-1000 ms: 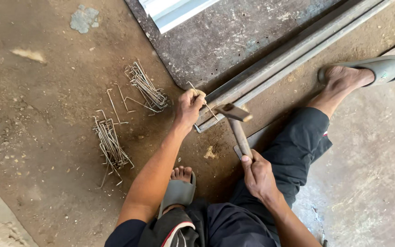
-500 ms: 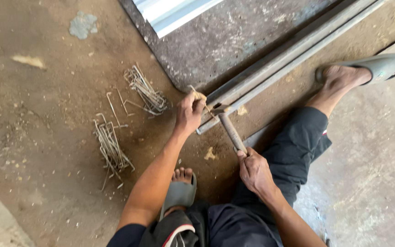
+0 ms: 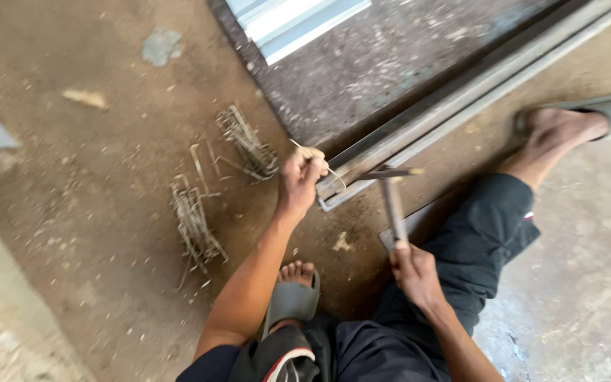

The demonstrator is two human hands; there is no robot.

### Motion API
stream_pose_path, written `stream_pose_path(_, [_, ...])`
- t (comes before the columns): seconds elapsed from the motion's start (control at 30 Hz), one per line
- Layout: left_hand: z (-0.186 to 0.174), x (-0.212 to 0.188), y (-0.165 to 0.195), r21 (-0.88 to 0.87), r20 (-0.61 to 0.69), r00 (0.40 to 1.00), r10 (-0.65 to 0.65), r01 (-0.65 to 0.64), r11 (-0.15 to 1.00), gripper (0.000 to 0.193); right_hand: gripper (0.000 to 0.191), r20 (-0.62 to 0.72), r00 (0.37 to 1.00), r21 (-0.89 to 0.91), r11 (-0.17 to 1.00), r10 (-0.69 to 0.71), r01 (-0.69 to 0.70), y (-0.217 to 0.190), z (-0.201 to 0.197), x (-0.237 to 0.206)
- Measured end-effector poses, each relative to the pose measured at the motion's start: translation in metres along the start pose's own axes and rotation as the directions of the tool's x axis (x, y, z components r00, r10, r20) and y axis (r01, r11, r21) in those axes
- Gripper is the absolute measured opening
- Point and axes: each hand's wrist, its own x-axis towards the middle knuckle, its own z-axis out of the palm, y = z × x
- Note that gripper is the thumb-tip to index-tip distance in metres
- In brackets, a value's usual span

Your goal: The person repeatedly picks up small metal wires from a pile on the floor, places them on a metal bar, and bends them using a hammer. The bent wires are set aside in a separate pile. The task continues throughout the clip with the same repetitive action.

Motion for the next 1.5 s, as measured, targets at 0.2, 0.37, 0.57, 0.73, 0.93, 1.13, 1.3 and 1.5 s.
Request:
stream_pose_path(0.2, [-0.105, 0.028, 0.001, 0.128, -0.307, 0.928, -0.211, 0.260, 0.957, 0.017, 0.043, 0.105, 0.965, 0.181, 0.950, 0.239, -0.255, 0.037, 0.010, -0.003])
stream_pose_path(0.37, [-0.186, 0.031, 0.029, 0.732, -0.445, 0.892, 0.080, 0.310, 0.606, 0.024, 0.048, 0.146, 0.922, 0.094, 0.923, 0.358, -0.373, 0.058, 0.013, 0.020])
stream_pose_path(0.57, [-0.214, 0.028, 0.039, 0.813, -0.568, 0.813, -0.128, 0.578, 0.065, 0.036, 0.049, 0.160, 0.897, 0.035, 0.906, 0.412, -0.422, 0.055, 0.012, 0.027])
stream_pose_path(0.73, [-0.217, 0.030, 0.029, 0.858, -0.510, 0.851, -0.127, 0.513, -0.012, 0.022, 0.049, 0.117, 0.898, -0.007, 0.904, 0.425, -0.427, 0.048, 0.020, 0.029])
stream_pose_path(0.93, [-0.208, 0.040, 0.024, 0.885, -0.374, 0.923, -0.093, 0.385, 0.261, 0.036, 0.046, 0.135, 0.907, -0.006, 0.915, 0.400, -0.403, 0.048, 0.025, 0.030])
stream_pose_path(1.13, [-0.198, 0.010, 0.052, 0.815, -0.536, 0.818, -0.207, 0.566, 0.127, 0.040, 0.045, 0.163, 0.901, 0.047, 0.909, 0.402, -0.414, 0.050, 0.020, 0.027])
stream_pose_path(1.3, [-0.184, -0.076, 0.035, 0.840, -0.481, 0.877, -0.010, 0.457, -0.294, 0.042, 0.046, 0.150, 0.907, 0.029, 0.916, 0.392, -0.401, 0.051, 0.014, 0.026])
stream_pose_path(1.5, [-0.209, -0.121, 0.018, 0.856, -0.516, 0.848, 0.117, 0.510, 0.082, 0.030, 0.046, 0.163, 0.905, -0.034, 0.919, 0.393, -0.393, 0.048, 0.009, 0.023])
